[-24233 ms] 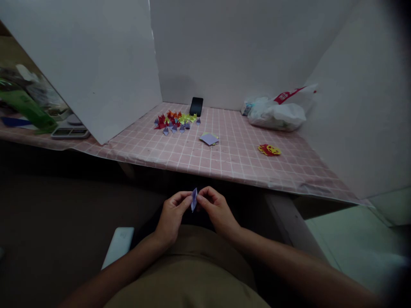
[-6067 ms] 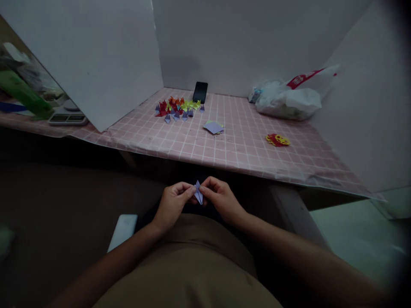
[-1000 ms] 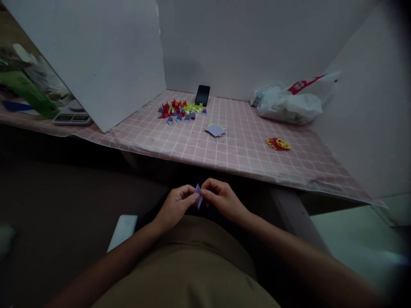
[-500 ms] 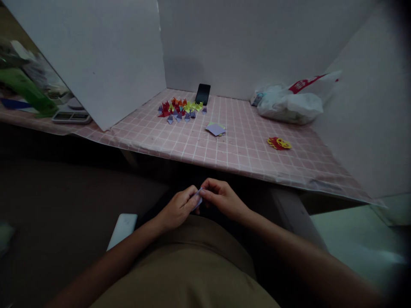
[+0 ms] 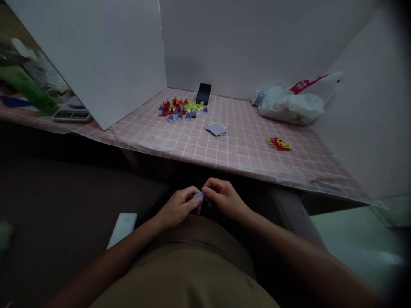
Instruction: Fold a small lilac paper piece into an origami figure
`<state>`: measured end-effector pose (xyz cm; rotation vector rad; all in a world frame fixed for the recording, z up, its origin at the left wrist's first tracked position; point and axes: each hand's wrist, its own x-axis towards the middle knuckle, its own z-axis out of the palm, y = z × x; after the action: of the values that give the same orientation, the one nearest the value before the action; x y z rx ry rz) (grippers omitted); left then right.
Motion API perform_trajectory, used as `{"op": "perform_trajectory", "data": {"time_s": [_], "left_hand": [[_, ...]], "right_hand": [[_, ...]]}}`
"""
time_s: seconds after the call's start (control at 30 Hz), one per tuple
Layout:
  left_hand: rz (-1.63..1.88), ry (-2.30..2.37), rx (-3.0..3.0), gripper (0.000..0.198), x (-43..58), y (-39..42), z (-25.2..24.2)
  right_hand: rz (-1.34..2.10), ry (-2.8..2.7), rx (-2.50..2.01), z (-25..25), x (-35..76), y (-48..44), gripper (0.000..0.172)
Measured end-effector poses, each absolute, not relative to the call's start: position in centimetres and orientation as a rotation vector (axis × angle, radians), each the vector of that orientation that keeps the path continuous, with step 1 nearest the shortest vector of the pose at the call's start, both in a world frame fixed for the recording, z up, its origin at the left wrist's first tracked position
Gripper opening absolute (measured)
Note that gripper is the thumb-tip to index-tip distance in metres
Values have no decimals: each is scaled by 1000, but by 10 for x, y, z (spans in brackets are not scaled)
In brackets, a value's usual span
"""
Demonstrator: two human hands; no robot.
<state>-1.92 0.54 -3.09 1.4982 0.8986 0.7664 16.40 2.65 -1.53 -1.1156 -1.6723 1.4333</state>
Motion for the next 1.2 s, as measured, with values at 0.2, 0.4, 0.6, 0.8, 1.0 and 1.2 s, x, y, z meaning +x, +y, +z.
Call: {"op": "perform_trajectory", "data": {"time_s": [0.2, 0.4, 0.6, 0.8, 1.0, 1.2], "left_hand": [[813, 904, 1383, 28, -17, 6, -32], [814, 986, 1435, 27, -19, 4, -37], [805, 1064, 1487, 27, -17, 3, -40], [776, 1126, 1611, 25, -17, 4, -36], [719, 1073, 1616, 26, -20, 5, -33], [658, 992, 1577, 29, -24, 7, -35]], "right_hand": [[1437, -1643, -1098, -16, 164, 27, 28], [1305, -1686, -1128, -19, 163, 25, 17], [1087, -1815, -1152, -20, 162, 22, 17], [806, -2014, -1050, -21, 165, 22, 16], [798, -2068, -969, -22, 165, 23, 17], [981, -2007, -1023, -18, 166, 25, 10]]}}
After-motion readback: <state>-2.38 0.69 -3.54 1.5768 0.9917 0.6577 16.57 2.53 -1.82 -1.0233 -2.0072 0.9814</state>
